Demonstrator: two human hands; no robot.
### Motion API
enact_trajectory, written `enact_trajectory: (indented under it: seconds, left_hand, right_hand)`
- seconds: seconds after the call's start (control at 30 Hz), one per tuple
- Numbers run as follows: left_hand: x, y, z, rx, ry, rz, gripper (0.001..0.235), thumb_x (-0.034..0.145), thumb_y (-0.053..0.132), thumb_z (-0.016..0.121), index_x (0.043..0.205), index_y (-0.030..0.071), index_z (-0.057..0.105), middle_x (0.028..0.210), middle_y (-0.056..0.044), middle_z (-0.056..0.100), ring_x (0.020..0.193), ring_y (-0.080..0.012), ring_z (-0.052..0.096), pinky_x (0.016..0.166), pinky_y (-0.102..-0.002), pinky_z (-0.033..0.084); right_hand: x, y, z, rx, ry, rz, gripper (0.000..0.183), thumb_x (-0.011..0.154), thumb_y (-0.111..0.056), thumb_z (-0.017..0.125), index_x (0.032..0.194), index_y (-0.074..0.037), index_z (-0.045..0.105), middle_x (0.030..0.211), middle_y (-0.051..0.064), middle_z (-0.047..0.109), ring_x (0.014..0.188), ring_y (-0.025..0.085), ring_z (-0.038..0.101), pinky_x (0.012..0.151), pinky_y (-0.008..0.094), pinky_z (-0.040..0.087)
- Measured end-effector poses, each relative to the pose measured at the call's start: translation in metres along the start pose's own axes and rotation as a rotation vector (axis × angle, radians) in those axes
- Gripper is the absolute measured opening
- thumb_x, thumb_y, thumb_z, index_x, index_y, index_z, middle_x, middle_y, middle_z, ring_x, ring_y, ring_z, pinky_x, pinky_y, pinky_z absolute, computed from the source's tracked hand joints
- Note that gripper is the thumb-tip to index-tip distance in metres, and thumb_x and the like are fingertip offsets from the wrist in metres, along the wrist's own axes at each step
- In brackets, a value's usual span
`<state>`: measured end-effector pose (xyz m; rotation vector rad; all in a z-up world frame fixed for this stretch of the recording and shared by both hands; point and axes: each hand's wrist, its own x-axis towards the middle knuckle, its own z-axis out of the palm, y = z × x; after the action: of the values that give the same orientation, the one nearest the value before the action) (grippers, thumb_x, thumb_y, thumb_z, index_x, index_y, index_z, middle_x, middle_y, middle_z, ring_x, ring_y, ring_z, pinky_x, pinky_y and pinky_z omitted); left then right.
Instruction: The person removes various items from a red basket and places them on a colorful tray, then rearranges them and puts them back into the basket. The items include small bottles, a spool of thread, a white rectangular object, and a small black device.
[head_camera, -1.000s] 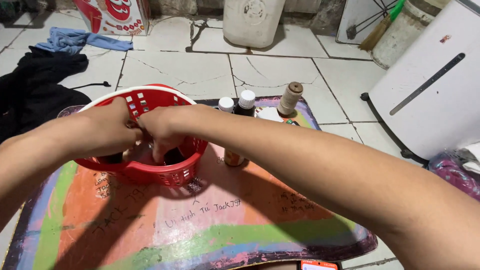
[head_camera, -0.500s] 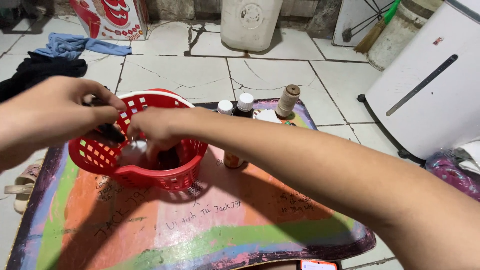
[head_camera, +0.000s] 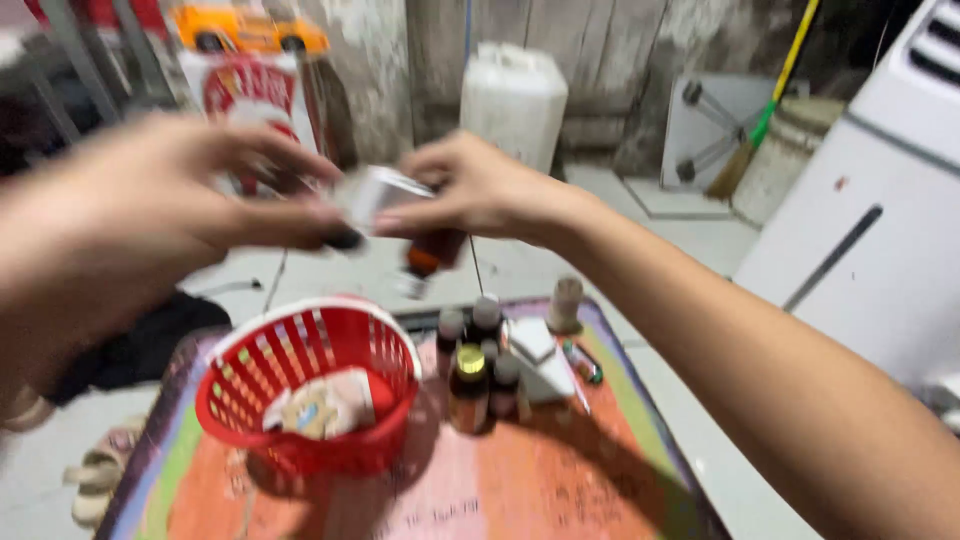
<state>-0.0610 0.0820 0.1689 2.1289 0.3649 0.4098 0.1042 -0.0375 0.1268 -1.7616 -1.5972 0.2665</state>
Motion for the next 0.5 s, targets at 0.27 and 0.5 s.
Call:
enact_trajectory:
  seconds: [0.27,0.5]
  left_hand:
    - [0.063,-0.041,0.129,0.170,-0.400,0.060,0.045,0.067,0.019,0.076,0.110,0.012,0.066,0.103,-0.015,0.066,0.105,-0.0310,0.064,0.089,-0.040,0.050]
    - [0.023,-0.081,0.245,0.237,-0.599,0.247,0.040,0.062,0.020,0.076,0.101,0.016,0.066,0.091,-0.008,0.061,0.100,-0.0313,0.062,0.087,-0.041,0.050]
  right_hand:
    - [-0.110,0.039,-0.027,0.293,0.580,0.694,0.025,0.075,-0.012,0.076,0.084,0.008,0.063,0.069,0.023,0.063,0.060,0.034,0.069,0.055,0.042,0.059]
    - [-0.183,0.085,0.005,0.408,0.664,0.922,0.031,0.073,-0.004,0.077,0.096,0.013,0.063,0.082,0.023,0.054,0.059,0.041,0.067,0.049,0.043,0.059]
